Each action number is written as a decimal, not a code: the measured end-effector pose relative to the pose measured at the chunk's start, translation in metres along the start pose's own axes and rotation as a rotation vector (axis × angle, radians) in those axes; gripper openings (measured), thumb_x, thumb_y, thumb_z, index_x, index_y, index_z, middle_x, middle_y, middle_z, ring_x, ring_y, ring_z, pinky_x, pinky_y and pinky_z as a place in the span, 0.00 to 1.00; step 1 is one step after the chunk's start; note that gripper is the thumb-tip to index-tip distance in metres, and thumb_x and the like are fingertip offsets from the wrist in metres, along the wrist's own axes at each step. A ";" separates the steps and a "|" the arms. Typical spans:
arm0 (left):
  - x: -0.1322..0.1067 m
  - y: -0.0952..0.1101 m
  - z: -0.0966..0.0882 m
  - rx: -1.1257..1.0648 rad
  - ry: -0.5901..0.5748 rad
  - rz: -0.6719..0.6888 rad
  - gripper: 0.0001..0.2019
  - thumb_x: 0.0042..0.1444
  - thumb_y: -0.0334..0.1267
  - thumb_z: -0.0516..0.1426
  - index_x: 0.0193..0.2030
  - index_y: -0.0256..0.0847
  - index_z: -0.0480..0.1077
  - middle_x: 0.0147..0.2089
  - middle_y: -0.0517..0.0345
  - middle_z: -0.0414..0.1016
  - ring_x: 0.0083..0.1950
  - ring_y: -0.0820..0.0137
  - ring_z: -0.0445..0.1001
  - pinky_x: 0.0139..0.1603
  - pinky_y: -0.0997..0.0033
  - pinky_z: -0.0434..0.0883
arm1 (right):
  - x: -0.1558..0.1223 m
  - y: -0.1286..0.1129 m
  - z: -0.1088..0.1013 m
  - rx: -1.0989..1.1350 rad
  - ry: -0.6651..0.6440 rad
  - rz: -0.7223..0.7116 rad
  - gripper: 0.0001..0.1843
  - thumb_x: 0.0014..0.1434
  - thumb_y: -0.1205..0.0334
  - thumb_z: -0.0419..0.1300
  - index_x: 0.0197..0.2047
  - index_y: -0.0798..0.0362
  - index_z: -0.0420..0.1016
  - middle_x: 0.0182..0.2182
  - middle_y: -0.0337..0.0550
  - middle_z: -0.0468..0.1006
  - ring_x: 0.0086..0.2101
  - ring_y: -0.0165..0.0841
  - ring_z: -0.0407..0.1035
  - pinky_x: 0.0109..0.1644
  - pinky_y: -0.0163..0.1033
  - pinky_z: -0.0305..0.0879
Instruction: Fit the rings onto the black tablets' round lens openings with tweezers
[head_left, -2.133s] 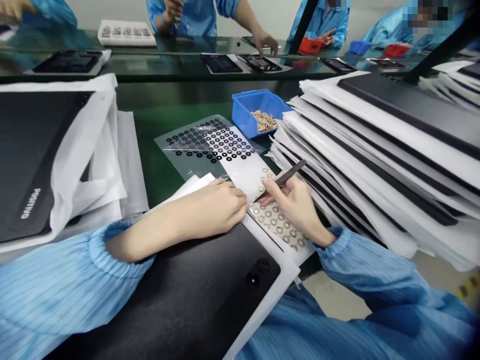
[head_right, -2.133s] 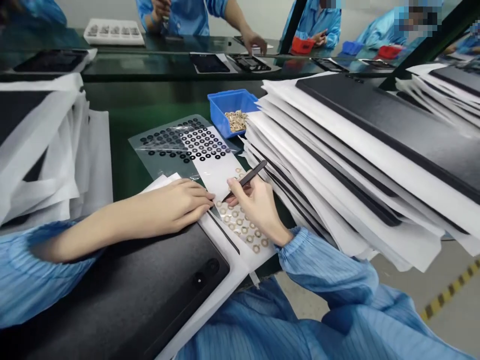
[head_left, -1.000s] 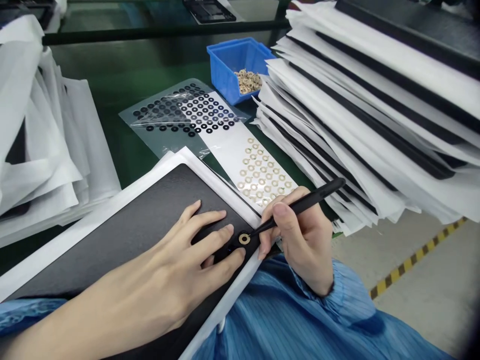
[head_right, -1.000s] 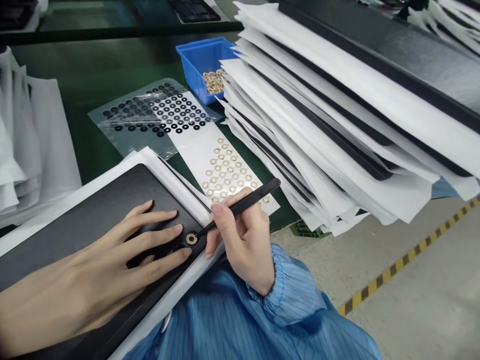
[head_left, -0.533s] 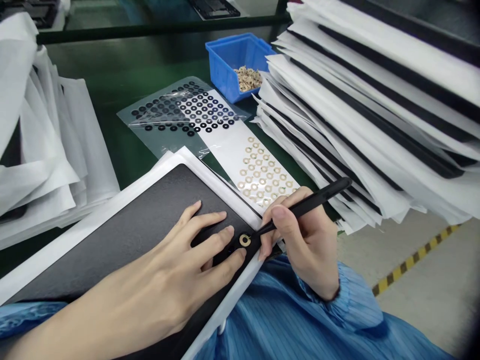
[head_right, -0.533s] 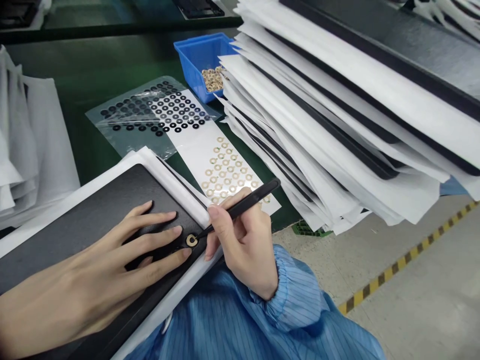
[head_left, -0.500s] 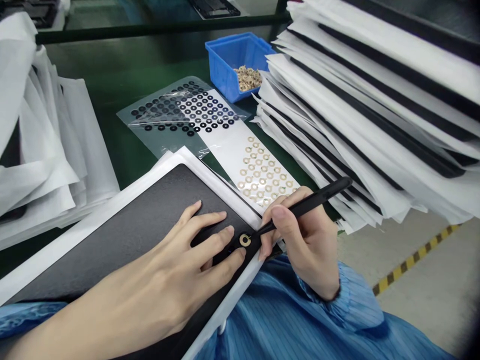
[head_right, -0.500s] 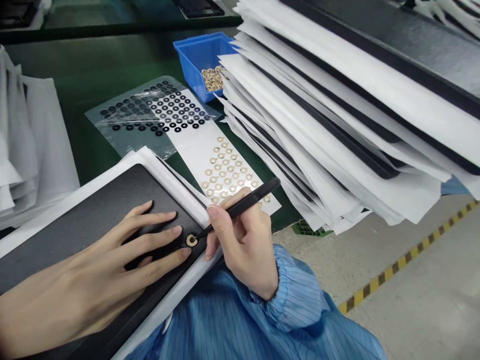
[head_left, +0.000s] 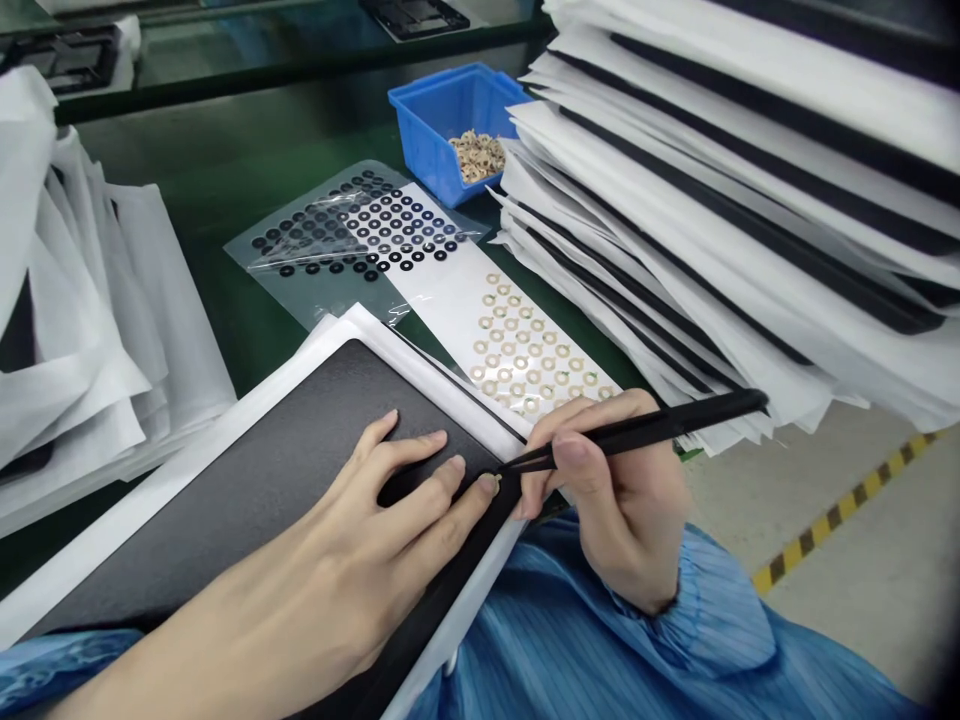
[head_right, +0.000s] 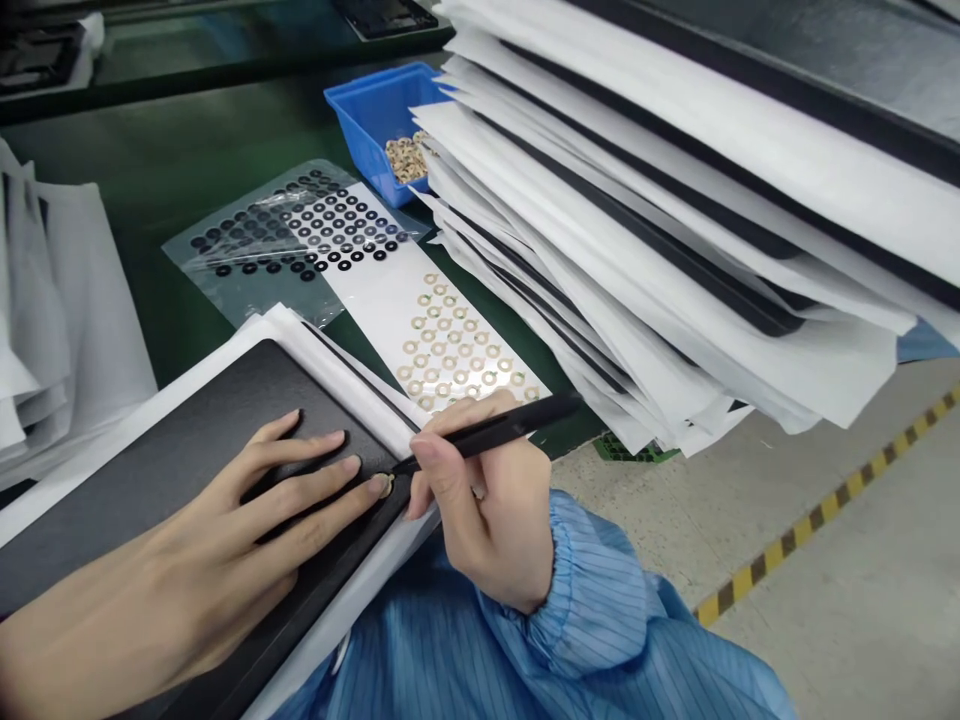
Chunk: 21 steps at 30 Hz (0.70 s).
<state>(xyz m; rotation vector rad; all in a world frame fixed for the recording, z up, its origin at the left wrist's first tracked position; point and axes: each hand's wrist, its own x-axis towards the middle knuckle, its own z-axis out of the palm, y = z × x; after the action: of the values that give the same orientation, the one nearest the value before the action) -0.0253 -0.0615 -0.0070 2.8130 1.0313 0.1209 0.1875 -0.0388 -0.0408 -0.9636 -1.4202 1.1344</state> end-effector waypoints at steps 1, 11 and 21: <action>0.001 0.000 0.001 0.008 -0.008 0.000 0.34 0.58 0.24 0.52 0.70 0.40 0.48 0.59 0.55 0.69 0.66 0.54 0.55 0.71 0.44 0.42 | -0.001 0.000 0.000 0.019 0.019 -0.005 0.03 0.66 0.65 0.52 0.41 0.47 0.63 0.34 0.37 0.70 0.20 0.25 0.71 0.22 0.35 0.69; 0.005 0.003 -0.004 0.045 -0.033 0.031 0.27 0.65 0.33 0.49 0.69 0.38 0.49 0.57 0.55 0.68 0.64 0.52 0.55 0.70 0.46 0.34 | -0.002 0.005 -0.002 0.082 -0.002 -0.089 0.05 0.65 0.68 0.52 0.43 0.49 0.65 0.35 0.39 0.69 0.22 0.25 0.70 0.23 0.36 0.67; 0.005 0.003 0.001 0.085 0.006 -0.055 0.25 0.63 0.29 0.49 0.66 0.42 0.53 0.58 0.50 0.66 0.61 0.51 0.57 0.65 0.39 0.50 | -0.003 0.004 -0.003 -0.021 -0.001 -0.137 0.05 0.64 0.68 0.54 0.42 0.48 0.64 0.31 0.39 0.71 0.25 0.30 0.71 0.25 0.38 0.70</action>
<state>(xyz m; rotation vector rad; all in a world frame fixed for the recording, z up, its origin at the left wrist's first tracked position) -0.0199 -0.0609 -0.0072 2.8581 1.1402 0.0815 0.1911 -0.0404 -0.0454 -0.8664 -1.4785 1.0206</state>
